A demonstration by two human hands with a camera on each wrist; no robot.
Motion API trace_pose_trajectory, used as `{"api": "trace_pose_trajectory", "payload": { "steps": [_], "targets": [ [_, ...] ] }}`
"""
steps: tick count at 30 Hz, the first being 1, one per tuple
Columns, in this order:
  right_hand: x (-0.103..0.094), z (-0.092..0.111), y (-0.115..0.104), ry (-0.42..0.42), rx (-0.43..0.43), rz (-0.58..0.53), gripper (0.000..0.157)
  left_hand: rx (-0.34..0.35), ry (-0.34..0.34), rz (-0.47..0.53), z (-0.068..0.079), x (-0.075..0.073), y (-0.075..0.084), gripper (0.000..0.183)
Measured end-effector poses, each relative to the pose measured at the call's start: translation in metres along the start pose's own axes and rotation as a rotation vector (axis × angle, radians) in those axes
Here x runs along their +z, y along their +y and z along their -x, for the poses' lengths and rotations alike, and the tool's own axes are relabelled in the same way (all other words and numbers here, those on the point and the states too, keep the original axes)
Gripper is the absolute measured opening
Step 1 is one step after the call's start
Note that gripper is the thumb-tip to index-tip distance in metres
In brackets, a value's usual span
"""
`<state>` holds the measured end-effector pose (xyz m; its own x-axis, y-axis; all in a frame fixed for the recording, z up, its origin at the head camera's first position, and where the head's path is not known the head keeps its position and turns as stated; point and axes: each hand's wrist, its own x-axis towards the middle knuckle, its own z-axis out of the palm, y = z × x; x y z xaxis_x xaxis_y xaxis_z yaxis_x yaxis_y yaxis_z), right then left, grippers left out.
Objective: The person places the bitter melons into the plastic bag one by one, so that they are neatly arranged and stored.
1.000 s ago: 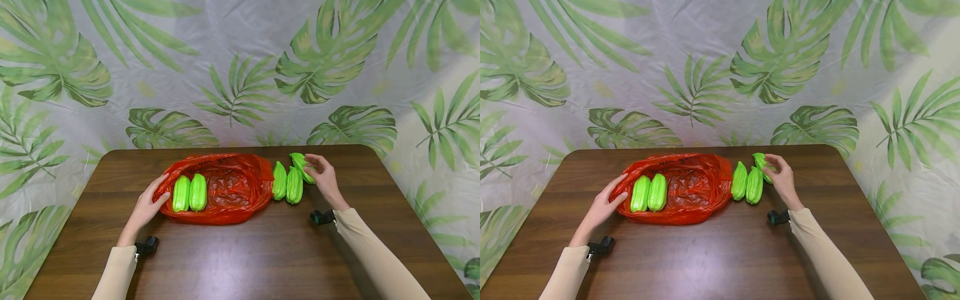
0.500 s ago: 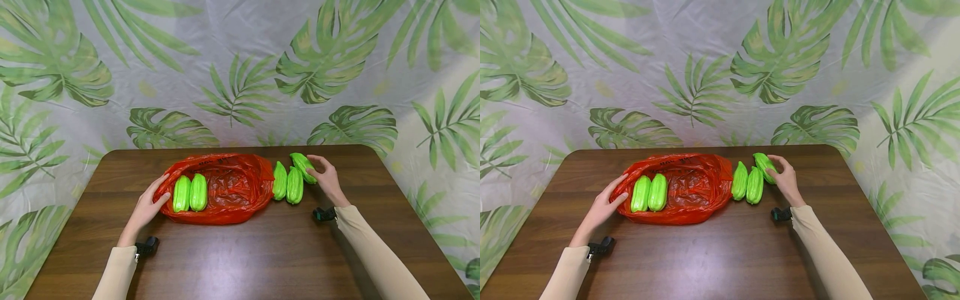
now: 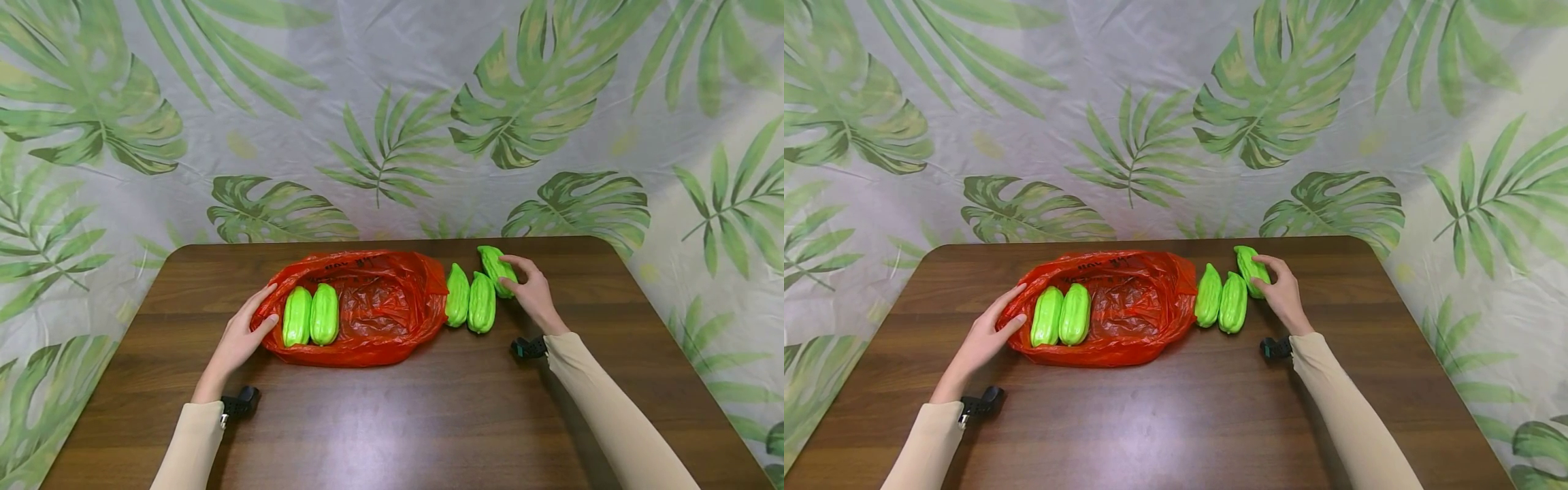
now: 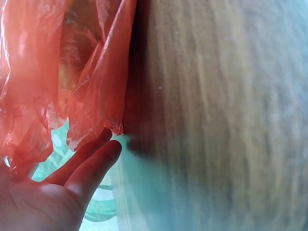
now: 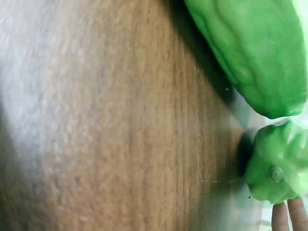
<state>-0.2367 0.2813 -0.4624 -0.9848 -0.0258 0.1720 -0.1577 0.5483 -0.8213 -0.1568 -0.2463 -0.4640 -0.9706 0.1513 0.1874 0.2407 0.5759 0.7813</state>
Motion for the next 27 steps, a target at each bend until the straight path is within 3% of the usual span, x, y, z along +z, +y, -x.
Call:
{"api": "trace_pose_trajectory", "payload": {
  "steps": [8,20,27],
  "targets": [
    [0.0001,0.0003,0.0001,-0.002,-0.02,0.006,0.04,-0.002,-0.008,-0.002,-0.0005,-0.0015,0.0002,0.056],
    [-0.0026,0.0049,0.0019,-0.045,0.063,-0.028,0.046,0.005,-0.005,-0.001,-0.002,-0.0021,-0.0013,0.055],
    [-0.0052,0.0093,0.0036,-0.03,0.075,-0.04,0.048,-0.002,-0.01,0.0,-0.0012,-0.0024,-0.0004,0.055]
  ]
}}
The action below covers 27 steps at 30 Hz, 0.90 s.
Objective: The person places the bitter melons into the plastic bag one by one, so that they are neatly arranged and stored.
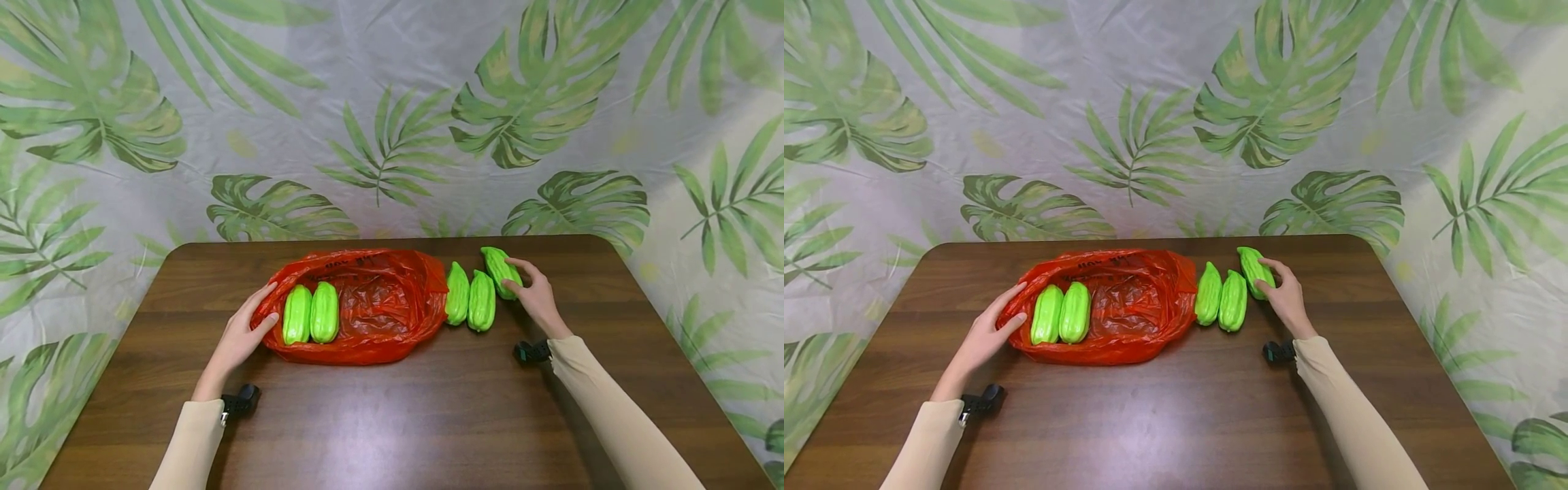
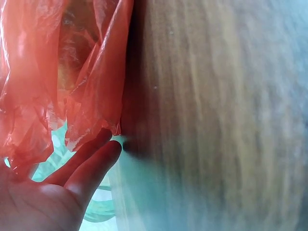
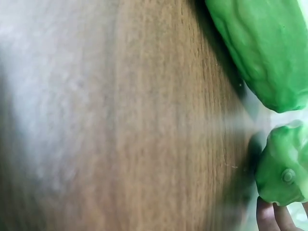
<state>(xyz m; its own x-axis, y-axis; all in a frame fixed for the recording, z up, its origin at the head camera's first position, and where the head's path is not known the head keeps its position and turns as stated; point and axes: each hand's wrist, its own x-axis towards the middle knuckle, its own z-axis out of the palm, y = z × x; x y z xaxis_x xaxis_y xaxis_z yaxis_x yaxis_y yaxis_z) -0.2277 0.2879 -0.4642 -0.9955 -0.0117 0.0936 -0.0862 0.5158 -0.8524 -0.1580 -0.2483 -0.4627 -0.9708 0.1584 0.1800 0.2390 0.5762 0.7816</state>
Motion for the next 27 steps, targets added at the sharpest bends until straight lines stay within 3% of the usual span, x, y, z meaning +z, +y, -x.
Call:
{"api": "trace_pose_trajectory", "payload": {
  "steps": [20,27],
  "targets": [
    [-0.009,0.015,-0.019,0.051,-0.079,-0.096,0.051,-0.001,0.01,0.008,0.001,0.002,-0.001,0.056],
    [-0.008,0.024,-0.046,0.033,-0.083,-0.162,0.048,0.0,0.004,0.008,0.001,0.001,0.002,0.055]
  ]
}}
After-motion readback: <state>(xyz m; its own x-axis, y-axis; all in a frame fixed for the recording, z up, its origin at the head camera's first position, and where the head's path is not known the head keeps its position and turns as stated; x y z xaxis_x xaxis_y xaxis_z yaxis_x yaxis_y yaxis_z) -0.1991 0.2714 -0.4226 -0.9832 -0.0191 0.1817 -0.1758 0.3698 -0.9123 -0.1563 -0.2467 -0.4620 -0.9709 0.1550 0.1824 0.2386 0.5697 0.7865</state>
